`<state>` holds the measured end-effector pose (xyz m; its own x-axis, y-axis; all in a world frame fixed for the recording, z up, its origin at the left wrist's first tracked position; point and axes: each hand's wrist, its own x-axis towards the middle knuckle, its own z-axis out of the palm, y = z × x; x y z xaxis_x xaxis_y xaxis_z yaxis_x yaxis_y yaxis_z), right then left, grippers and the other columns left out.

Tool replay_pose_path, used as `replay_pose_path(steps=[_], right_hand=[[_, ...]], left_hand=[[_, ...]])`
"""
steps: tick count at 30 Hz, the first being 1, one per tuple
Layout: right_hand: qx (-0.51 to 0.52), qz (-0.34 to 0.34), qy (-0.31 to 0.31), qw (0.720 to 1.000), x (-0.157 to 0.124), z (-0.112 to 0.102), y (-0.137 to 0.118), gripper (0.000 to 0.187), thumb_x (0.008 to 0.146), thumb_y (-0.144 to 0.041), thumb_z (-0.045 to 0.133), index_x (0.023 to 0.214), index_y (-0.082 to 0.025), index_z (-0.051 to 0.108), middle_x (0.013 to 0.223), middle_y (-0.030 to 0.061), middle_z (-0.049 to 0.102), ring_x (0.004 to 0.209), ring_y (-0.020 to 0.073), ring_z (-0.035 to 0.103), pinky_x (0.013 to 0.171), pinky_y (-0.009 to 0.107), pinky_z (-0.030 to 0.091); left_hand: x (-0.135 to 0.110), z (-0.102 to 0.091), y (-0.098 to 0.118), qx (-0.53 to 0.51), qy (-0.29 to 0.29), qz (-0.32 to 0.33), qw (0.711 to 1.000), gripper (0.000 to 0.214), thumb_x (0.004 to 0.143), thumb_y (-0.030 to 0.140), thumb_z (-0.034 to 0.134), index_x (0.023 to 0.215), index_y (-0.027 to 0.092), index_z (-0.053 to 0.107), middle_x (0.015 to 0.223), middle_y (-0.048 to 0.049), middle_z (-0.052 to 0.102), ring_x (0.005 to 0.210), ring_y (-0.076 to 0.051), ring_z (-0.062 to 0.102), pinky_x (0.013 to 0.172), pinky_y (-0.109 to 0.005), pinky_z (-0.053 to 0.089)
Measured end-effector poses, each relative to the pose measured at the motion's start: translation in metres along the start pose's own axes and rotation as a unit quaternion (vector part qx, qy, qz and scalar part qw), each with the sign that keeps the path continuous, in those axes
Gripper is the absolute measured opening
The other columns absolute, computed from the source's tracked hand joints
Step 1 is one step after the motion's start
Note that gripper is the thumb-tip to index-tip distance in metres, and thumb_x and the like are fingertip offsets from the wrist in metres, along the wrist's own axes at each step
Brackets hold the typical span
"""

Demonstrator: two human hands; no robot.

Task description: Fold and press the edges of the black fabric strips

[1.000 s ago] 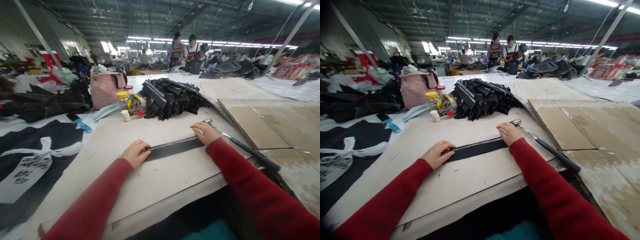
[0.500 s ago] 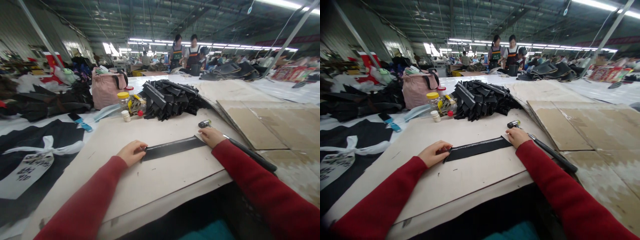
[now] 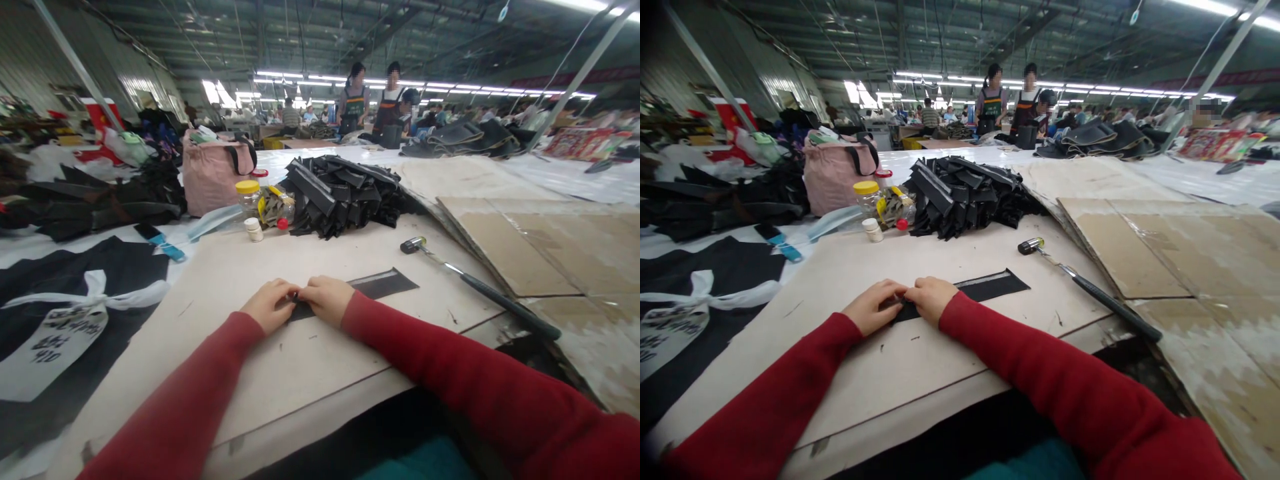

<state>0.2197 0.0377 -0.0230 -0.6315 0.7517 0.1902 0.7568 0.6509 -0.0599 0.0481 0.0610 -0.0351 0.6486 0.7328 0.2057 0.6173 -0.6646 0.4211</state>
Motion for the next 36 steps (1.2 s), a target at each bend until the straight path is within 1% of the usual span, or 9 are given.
replay_pose_path(steps=[3,7,11,16,22,26,32,34,36], right_hand=[[-0.034,-0.013,-0.015,0.999,0.003,0.001,0.0,0.022,0.079,-0.016,0.04,0.091,-0.016,0.058,0.082,0.0072,0.053,0.074,0.016,0.047,0.064,0.026,0.035],[-0.046,-0.004,-0.019,0.999,-0.009,-0.002,0.015,0.024,0.078,-0.014,0.04,0.093,-0.017,0.059,0.082,0.0069,0.053,0.076,0.0161,0.046,0.065,0.026,0.035],[-0.036,0.02,-0.012,0.999,-0.033,-0.007,0.041,0.026,0.076,-0.012,0.041,0.092,-0.017,0.06,0.082,0.0069,0.053,0.076,0.0159,0.047,0.066,0.026,0.036],[-0.024,0.045,0.015,0.999,-0.066,-0.012,0.073,0.028,0.074,-0.01,0.042,0.093,-0.017,0.06,0.082,0.0066,0.053,0.077,0.015,0.047,0.07,0.025,0.036],[-0.035,0.089,0.032,0.995,-0.098,-0.017,0.102,0.027,0.075,-0.012,0.041,0.091,-0.017,0.061,0.081,0.0064,0.054,0.075,0.0146,0.048,0.069,0.024,0.037],[-0.048,0.131,0.019,0.99,-0.113,-0.025,0.113,0.026,0.076,-0.014,0.041,0.092,-0.016,0.062,0.082,0.0074,0.054,0.075,0.015,0.049,0.07,0.025,0.037],[-0.086,0.173,-0.009,0.981,-0.124,-0.035,0.117,0.027,0.075,-0.014,0.041,0.09,-0.014,0.063,0.08,0.0095,0.055,0.076,0.0165,0.05,0.07,0.026,0.037],[-0.075,0.181,0.007,0.981,-0.127,-0.038,0.119,0.026,0.075,-0.016,0.042,0.089,-0.015,0.063,0.079,0.0086,0.055,0.072,0.0156,0.051,0.068,0.026,0.037],[-0.047,0.201,0.053,0.977,-0.129,-0.042,0.125,0.025,0.073,-0.016,0.044,0.089,-0.015,0.063,0.077,0.0066,0.055,0.068,0.0136,0.05,0.066,0.024,0.038]], left_hand=[[0.001,0.003,0.001,0.014,0.004,0.0,1.0,0.031,0.067,0.014,0.042,0.093,0.017,0.058,0.087,-0.0047,0.053,0.085,-0.017,0.048,0.079,-0.031,0.038],[0.001,0.004,0.002,0.027,0.01,-0.01,1.0,0.034,0.068,0.014,0.041,0.097,0.02,0.058,0.089,-0.0036,0.052,0.086,-0.017,0.047,0.081,-0.031,0.038],[0.001,0.004,0.002,0.032,0.002,-0.021,0.999,0.036,0.068,0.014,0.04,0.098,0.02,0.058,0.092,-0.0037,0.052,0.088,-0.018,0.047,0.082,-0.032,0.037],[0.001,0.003,0.002,0.028,-0.013,-0.027,0.999,0.036,0.069,0.016,0.038,0.099,0.019,0.058,0.093,-0.0043,0.051,0.088,-0.017,0.047,0.082,-0.031,0.038],[0.003,0.003,0.001,0.027,-0.022,-0.025,0.999,0.036,0.069,0.017,0.038,0.1,0.019,0.057,0.094,-0.0043,0.051,0.089,-0.017,0.047,0.083,-0.032,0.038],[0.004,0.003,0.0,0.03,-0.028,-0.029,0.999,0.037,0.069,0.018,0.038,0.1,0.019,0.057,0.094,-0.0043,0.05,0.089,-0.018,0.047,0.083,-0.031,0.038],[0.003,0.004,-0.002,0.038,-0.033,-0.027,0.998,0.037,0.069,0.018,0.038,0.101,0.019,0.057,0.094,-0.0046,0.05,0.09,-0.018,0.047,0.083,-0.032,0.037],[0.003,0.003,-0.003,0.041,-0.032,-0.025,0.998,0.037,0.07,0.018,0.037,0.101,0.019,0.057,0.095,-0.0046,0.05,0.09,-0.018,0.047,0.083,-0.031,0.037],[0.003,0.003,-0.003,0.043,-0.032,-0.024,0.998,0.037,0.07,0.019,0.037,0.102,0.019,0.057,0.095,-0.0045,0.05,0.09,-0.018,0.048,0.083,-0.031,0.037]])
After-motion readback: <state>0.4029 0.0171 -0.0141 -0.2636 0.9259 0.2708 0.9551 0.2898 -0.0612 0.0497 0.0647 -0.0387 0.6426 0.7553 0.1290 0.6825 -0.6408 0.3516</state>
